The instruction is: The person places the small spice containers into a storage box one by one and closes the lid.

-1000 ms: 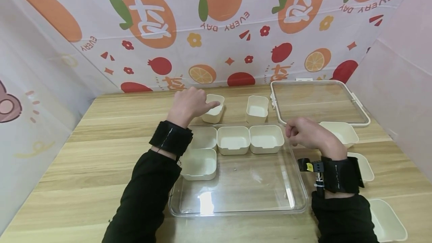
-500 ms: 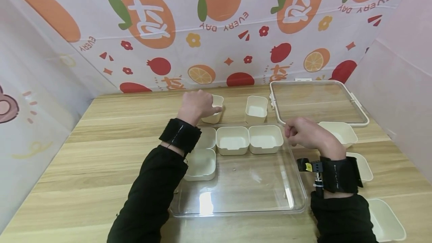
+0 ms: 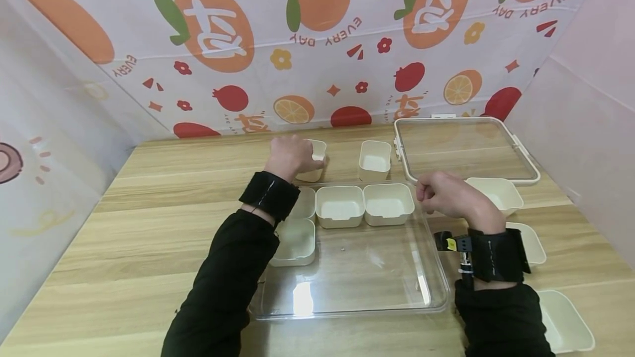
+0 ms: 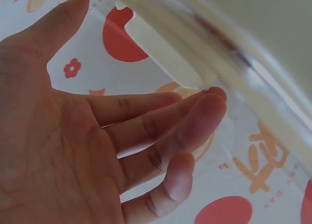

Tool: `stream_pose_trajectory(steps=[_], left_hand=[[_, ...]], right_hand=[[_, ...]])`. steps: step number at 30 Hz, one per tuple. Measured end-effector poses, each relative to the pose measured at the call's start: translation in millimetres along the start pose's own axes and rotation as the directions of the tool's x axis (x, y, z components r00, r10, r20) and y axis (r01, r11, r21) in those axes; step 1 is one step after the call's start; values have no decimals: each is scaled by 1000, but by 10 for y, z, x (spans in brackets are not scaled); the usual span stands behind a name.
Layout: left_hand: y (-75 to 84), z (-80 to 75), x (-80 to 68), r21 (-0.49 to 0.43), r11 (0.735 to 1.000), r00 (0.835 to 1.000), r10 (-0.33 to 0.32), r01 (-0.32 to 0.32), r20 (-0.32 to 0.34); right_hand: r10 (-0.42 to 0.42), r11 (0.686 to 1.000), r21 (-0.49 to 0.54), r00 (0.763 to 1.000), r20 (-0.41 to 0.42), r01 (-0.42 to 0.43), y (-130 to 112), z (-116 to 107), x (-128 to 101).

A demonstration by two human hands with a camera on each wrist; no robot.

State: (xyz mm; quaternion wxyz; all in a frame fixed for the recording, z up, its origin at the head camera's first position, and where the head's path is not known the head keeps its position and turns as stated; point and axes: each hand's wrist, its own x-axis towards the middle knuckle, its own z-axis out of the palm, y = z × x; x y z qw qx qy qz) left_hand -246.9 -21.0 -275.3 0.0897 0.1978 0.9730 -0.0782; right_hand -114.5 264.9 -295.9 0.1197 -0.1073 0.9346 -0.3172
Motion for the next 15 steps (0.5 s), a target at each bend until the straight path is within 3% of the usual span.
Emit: stream_pose_trajectory(steps=[6,15], left_hand=[[-36,32,53,-47,999,998,-19,22,64],[-62,35,93,-99,995,996,-26,34,80]], right_hand=[[5,1000,6,1000,9,-5,12,5,9],[18,1000,1,1000,9,-18,19,-14,16]])
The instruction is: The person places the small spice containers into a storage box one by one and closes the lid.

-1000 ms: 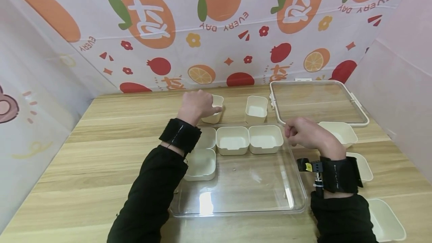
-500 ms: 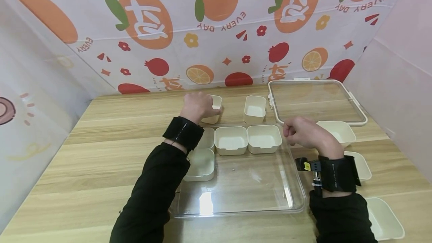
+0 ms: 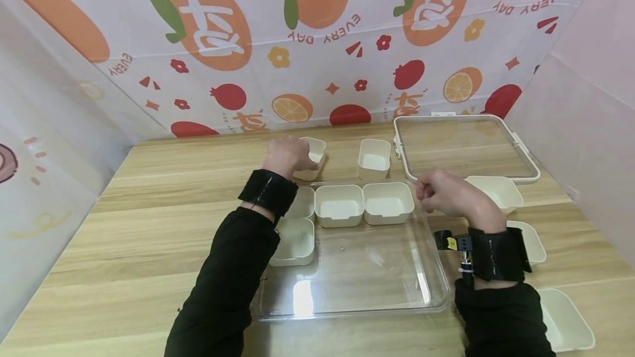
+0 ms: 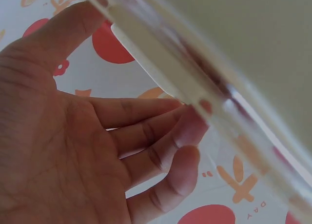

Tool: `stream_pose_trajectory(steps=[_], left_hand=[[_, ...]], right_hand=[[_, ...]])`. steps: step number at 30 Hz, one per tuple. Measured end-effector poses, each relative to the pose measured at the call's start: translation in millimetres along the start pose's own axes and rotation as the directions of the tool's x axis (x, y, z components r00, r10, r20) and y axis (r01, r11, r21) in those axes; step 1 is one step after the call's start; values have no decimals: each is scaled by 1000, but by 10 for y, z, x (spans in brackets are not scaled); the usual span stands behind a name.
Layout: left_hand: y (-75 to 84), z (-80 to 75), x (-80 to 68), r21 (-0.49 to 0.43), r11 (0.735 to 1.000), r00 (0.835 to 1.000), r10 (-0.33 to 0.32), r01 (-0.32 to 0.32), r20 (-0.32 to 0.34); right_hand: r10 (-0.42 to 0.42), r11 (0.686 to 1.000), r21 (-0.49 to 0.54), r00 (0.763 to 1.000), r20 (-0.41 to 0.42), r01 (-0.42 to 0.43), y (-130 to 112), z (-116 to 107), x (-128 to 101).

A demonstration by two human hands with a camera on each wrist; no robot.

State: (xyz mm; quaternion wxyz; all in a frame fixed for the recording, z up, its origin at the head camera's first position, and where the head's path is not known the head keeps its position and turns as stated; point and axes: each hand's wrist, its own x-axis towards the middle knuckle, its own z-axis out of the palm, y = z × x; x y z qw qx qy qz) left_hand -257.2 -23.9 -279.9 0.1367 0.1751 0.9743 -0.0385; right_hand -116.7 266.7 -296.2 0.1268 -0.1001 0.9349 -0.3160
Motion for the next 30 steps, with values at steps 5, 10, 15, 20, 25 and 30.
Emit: stream_pose_trajectory(steps=[5,10,15,20,25,30], left_hand=[[-49,-31,-13,-49,999,999,12,-10,44],[-113,-50,-12,-142,990,996,22,-10,83],[-149,-37,10,-190,982,997,22,-7,75],[-148,-22,20,-212,977,997,10,8,82],[-134,-8,20,-192,981,998,2,11,70],[-131,-3,12,-168,986,999,6,1,40]], right_hand=[[-6,1000,-2,1000,-8,6,-13,11,-6],[-9,1000,-10,1000,-10,9,-12,7,-12],[2,1000,-12,1000,-7,-2,-14,7,-18],[17,1000,3,1000,2,-17,-15,14,-28],[8,1000,10,1000,1,-8,-10,14,-31],[3,1000,6,1000,-2,-3,-16,12,-21]])
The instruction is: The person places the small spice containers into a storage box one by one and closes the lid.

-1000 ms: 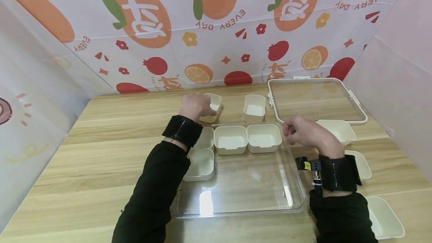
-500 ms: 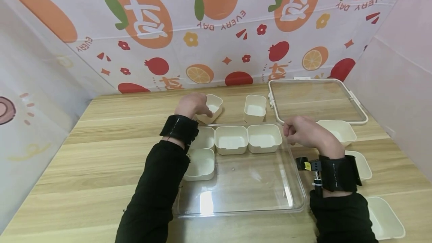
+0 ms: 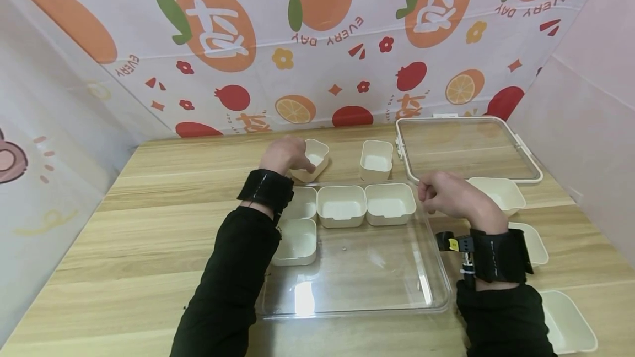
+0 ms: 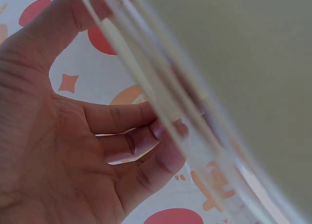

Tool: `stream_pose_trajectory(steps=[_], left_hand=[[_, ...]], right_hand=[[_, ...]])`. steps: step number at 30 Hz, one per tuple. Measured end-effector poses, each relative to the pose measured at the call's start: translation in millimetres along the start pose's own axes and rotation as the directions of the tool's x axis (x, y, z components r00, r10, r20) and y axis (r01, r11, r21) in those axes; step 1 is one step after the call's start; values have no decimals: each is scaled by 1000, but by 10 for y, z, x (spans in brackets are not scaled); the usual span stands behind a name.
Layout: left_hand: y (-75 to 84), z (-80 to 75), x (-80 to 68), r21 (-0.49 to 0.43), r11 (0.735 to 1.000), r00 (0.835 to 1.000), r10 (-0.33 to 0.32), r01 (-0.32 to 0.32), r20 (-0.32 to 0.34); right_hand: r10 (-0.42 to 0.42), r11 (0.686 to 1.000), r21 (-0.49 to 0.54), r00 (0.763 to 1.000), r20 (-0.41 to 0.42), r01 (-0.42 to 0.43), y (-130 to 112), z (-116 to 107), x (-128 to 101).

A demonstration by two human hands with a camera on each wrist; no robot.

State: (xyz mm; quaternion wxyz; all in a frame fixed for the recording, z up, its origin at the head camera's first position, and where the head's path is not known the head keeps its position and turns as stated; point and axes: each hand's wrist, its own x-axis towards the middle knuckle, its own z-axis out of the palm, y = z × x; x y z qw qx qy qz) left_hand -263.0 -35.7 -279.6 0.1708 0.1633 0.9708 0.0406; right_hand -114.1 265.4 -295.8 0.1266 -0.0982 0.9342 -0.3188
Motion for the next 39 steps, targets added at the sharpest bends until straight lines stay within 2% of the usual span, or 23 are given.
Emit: stream_pose_trajectory(steps=[18,39], left_hand=[[10,29,12,49,999,1000,17,-16,-21],[19,10,11,37,999,1000,11,-10,-23]], right_hand=[[-1,1000,2,1000,6,1,-1,0,-3],[-18,1000,-15,1000,-5,18,13,-4,4]])
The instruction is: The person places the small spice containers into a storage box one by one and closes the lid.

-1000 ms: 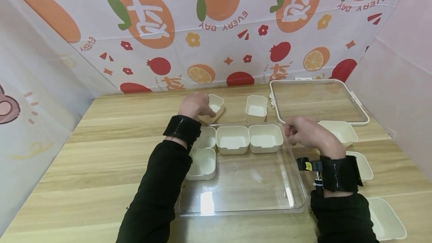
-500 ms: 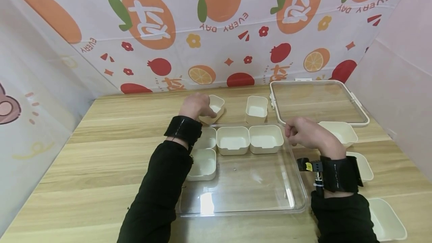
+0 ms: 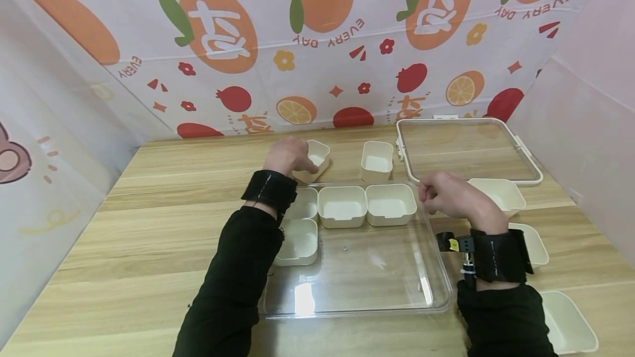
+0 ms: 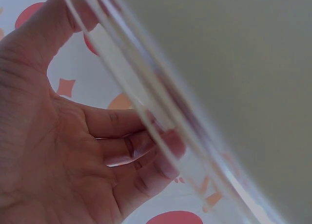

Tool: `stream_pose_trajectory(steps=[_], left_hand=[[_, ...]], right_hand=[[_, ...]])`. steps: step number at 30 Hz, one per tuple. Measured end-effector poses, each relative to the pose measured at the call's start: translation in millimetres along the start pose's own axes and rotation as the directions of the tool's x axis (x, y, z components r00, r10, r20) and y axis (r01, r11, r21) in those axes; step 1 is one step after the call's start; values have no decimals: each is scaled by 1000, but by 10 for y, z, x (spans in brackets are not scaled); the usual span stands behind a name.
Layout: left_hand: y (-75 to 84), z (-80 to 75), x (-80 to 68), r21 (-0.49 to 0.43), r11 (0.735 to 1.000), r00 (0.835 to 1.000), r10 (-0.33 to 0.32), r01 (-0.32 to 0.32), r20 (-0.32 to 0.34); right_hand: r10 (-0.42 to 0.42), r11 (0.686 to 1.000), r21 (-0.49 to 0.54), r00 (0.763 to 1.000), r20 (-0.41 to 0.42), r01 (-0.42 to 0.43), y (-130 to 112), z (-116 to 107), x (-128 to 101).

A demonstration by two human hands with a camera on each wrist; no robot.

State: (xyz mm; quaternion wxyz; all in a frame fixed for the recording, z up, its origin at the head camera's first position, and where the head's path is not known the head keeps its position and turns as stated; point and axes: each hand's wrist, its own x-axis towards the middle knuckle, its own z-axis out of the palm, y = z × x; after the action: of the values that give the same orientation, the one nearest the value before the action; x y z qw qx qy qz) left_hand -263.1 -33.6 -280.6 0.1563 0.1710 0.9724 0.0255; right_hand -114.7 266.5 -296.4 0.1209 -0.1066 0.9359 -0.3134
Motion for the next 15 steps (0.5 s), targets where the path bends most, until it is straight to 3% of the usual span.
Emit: stream_pose_trajectory(steps=[5,9,15], left_hand=[[-79,18,34,1,998,995,62,-62,-76],[-119,-25,35,28,992,976,125,-122,-176],[-64,-137,-29,57,987,963,158,-149,-217]], right_hand=[[-5,1000,14,1000,13,5,12,11,-1],[8,1000,21,1000,27,-9,1,5,-4],[-7,1000,17,1000,23,6,11,-12,8]])
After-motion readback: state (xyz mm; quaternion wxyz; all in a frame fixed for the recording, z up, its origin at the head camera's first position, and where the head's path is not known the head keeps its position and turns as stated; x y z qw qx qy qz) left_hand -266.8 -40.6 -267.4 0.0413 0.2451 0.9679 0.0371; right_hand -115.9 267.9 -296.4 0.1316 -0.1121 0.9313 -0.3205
